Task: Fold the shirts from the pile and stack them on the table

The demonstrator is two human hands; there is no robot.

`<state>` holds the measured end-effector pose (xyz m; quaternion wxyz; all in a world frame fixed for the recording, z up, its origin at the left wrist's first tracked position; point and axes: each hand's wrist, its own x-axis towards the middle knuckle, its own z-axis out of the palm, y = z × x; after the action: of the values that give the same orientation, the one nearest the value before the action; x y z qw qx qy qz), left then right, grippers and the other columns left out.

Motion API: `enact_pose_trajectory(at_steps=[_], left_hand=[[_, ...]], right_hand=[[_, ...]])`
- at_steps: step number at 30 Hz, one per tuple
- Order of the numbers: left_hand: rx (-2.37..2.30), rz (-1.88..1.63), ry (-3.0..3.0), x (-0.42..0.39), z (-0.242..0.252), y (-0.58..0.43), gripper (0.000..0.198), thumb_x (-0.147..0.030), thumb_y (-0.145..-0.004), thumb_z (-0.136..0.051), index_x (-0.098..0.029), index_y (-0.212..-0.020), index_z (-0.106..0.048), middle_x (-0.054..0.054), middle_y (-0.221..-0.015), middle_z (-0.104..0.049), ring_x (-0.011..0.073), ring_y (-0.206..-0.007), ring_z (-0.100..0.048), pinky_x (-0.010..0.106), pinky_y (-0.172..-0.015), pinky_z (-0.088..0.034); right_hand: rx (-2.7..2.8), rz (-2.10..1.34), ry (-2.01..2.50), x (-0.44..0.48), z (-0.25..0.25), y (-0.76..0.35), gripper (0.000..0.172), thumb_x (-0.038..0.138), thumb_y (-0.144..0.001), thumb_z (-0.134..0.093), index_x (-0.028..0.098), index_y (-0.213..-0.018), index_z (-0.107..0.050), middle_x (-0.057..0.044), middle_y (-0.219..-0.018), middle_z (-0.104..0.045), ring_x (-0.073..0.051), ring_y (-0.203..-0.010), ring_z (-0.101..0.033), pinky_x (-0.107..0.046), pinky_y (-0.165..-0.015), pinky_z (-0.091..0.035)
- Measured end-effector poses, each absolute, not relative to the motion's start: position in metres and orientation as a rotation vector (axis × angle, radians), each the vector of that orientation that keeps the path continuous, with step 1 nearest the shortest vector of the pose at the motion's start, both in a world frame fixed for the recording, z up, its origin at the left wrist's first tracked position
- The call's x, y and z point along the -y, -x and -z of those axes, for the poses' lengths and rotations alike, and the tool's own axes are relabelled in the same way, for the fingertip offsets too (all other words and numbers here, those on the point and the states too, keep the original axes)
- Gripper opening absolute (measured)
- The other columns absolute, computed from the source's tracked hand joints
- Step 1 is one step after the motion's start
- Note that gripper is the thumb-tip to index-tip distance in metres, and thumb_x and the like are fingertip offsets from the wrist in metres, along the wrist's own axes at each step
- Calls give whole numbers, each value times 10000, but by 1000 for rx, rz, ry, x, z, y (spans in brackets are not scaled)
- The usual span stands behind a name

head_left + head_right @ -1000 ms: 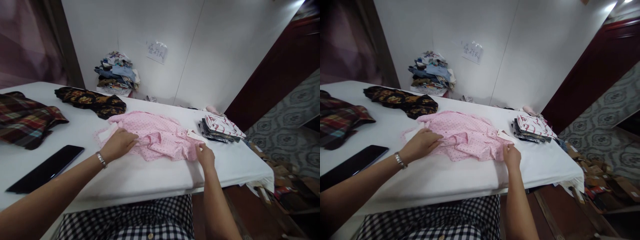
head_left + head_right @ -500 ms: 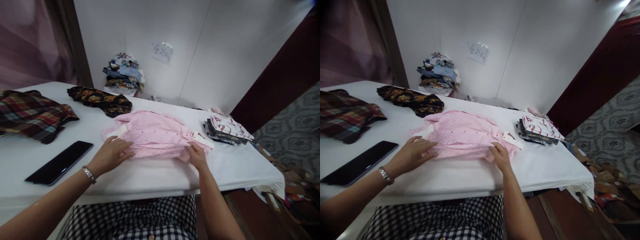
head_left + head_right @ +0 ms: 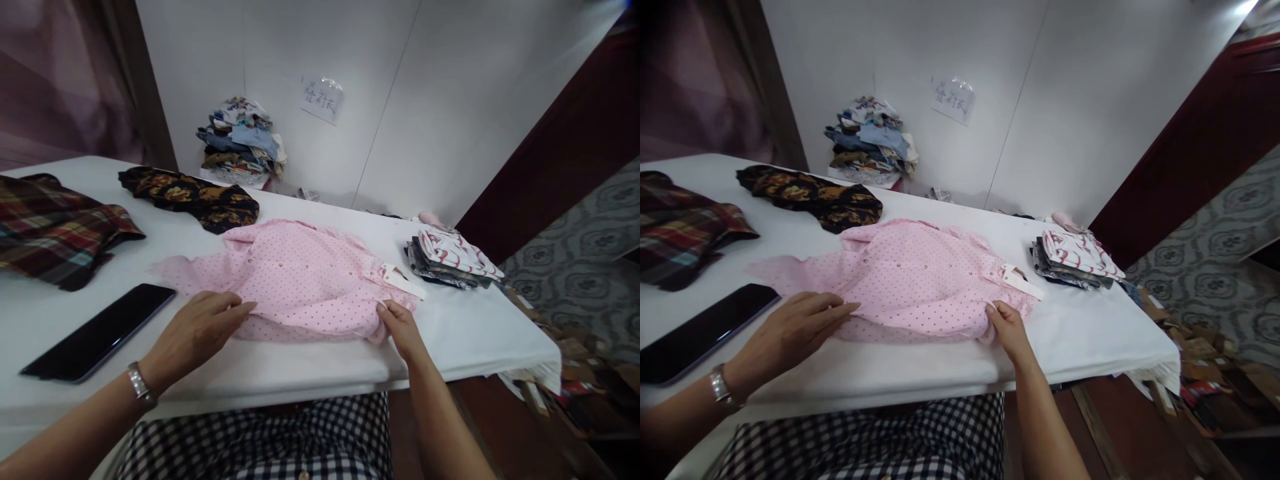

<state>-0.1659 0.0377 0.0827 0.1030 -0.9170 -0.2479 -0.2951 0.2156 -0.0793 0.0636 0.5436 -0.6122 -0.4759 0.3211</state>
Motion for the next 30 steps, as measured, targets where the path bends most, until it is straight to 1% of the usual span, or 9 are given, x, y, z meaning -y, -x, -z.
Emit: enact_pose_trajectory(at_steps=[4,7,10,12,15,20,22,25,30], left_hand=[[840,863,2662,-32,-86,167,222,-263,-921,-464,-192,-1012,-654,55,-887,-672,196,-821,-581,332,-768,-420],[1057,773,2689,-34,-89,162,294,-349,-939,-410,-188,-970,-654,62,-879,-686,223,-825,-598,364,-784,-416],[1327,566,2746,-39,-87,154,393,-409,-953,-340,-189,-823,-639,50,-771,-680,226,-722,-603,353,-697,-399],[1434,467,2745,-42,-84,148,432,-417,-958,-309,-188,-759,-616,51,-735,-672,231,-697,-602,344,-660,-378],[1467,443,2742,-45,-82,143,442,-409,-959,-297,-185,-761,-622,60,-755,-683,232,-715,-612,335,-652,-366],[1340,553,2739,-51,-86,141,372,-372,-951,-340,-202,-961,-672,60,-842,-700,222,-742,-620,341,-676,-395],[1211,678,2675,-48,-93,142,338,-351,-947,-371,-205,-1029,-664,68,-921,-700,228,-820,-618,361,-737,-418],[1033,872,2551,-32,-112,143,257,-282,-934,-428,-193,-1014,-655,72,-1021,-689,236,-939,-590,388,-835,-418],[956,1048,2656,14,-127,134,269,-274,-937,-400,-198,-814,-626,22,-688,-644,163,-643,-561,314,-639,-410]], right_hand=[[1185,-497,1547,56,-72,-211,320,468,-837,-553,175,-723,-616,20,-642,-553,-140,-639,-508,-249,-603,-410],[1333,-144,1613,41,-77,-203,278,401,-870,-520,172,-900,-674,-42,-828,-671,-207,-821,-608,-329,-755,-483],[1525,216,1477,44,-78,-184,325,262,-877,-529,162,-1173,-618,-131,-1153,-654,-261,-1109,-576,-445,-964,-447],[1671,290,1289,55,-76,-164,394,155,-876,-508,180,-1266,-560,-134,-1225,-626,-249,-1189,-541,-466,-1006,-437],[1944,156,1049,72,-70,-130,462,90,-876,-481,225,-1317,-511,-96,-1183,-656,-212,-1152,-577,-440,-971,-493],[2116,41,1026,73,-59,-92,410,198,-900,-505,200,-1310,-508,-119,-1239,-625,-220,-1186,-552,-441,-956,-506],[2102,23,1009,69,-60,-85,417,186,-892,-502,216,-1308,-505,-103,-1242,-624,-224,-1209,-532,-464,-969,-492],[2037,-11,930,69,-69,-75,460,138,-867,-510,240,-1315,-490,-89,-1221,-633,-234,-1196,-538,-491,-972,-484],[2002,-74,801,79,-76,-61,560,97,-863,-502,242,-1395,-400,-88,-1078,-679,-215,-971,-639,-425,-823,-568]])
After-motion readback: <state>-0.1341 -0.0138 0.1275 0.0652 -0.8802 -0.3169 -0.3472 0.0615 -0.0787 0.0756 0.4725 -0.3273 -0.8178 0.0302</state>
